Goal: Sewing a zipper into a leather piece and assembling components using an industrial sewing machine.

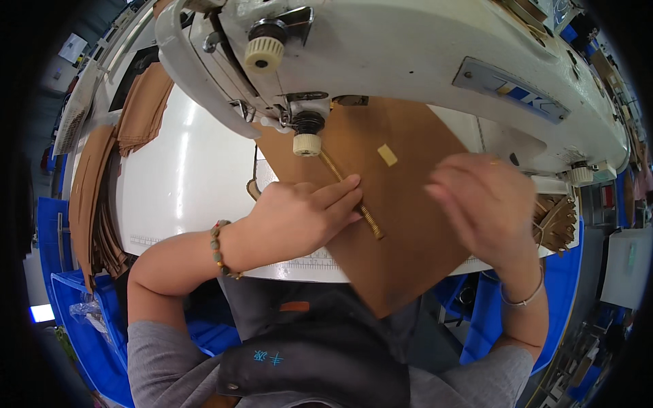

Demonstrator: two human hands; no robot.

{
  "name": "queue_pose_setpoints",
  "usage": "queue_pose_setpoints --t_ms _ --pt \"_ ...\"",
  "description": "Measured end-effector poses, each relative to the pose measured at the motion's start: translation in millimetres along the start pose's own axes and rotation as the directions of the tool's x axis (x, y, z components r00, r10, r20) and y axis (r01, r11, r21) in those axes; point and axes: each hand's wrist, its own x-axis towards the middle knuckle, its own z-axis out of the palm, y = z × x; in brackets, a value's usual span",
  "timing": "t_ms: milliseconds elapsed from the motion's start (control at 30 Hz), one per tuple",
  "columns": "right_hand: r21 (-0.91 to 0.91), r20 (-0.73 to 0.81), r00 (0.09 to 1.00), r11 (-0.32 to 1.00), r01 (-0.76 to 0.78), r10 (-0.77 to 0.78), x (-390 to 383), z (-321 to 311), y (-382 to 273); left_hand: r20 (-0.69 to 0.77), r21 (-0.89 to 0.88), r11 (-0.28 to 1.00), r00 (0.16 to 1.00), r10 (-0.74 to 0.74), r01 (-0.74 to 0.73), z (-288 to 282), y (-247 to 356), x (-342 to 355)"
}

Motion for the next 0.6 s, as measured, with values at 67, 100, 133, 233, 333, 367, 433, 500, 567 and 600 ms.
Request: queue_pose_setpoints --t_ms 67,100,133,233,333,367,433,500,567,600 --pt "0.092 0.069 0.995 0.994 0.064 -0.071 19 36 -14 -0.013 -0.017 0.999 0.999 0.048 -0.049 -12 -10 -20" --pt "0.104 0.145 0.984 0.991 0.089 -0.104 26 50 -19 -0.014 -0.031 0.995 0.995 0.098 -0.098 -16 -15 -28" --pt "0.127 0.186 0.972 0.984 0.123 -0.145 33 63 -23 -0.027 -0.039 0.995 0.995 0.095 -0.096 -18 -20 -34" --pt "0.166 0.19 0.976 0.983 0.074 -0.106 47 95 -36 -0.103 -0.08 0.984 0.983 0.151 -0.159 -21 -36 -44" --pt "0.212 0.334 0.94 0.977 -0.008 -0.065 51 107 -41 -0.193 -0.048 0.99 0.974 0.118 -0.129 -21 -47 -49" --pt "0.223 0.303 0.95 0.975 0.011 -0.08 50 109 -42 -0.139 -0.051 0.997 0.988 -0.062 0.056 -21 -49 -50" --pt "0.227 0.293 0.955 0.974 -0.02 -0.048 48 109 -44 0.006 -0.13 0.943 0.952 -0.308 0.306 -19 -51 -52" --pt "0.221 0.273 0.96 0.975 -0.005 -0.057 47 109 -45 0.005 -0.154 0.935 0.947 -0.322 0.319 -14 -45 -53" --pt "0.213 0.271 0.961 0.977 -0.005 -0.055 47 109 -46 0.016 -0.181 0.92 0.937 -0.35 0.347 -10 -41 -53" --pt "0.195 0.274 0.96 0.981 0.01 -0.064 47 109 -46 0.017 -0.159 0.925 0.937 -0.348 0.346 -9 -40 -52"
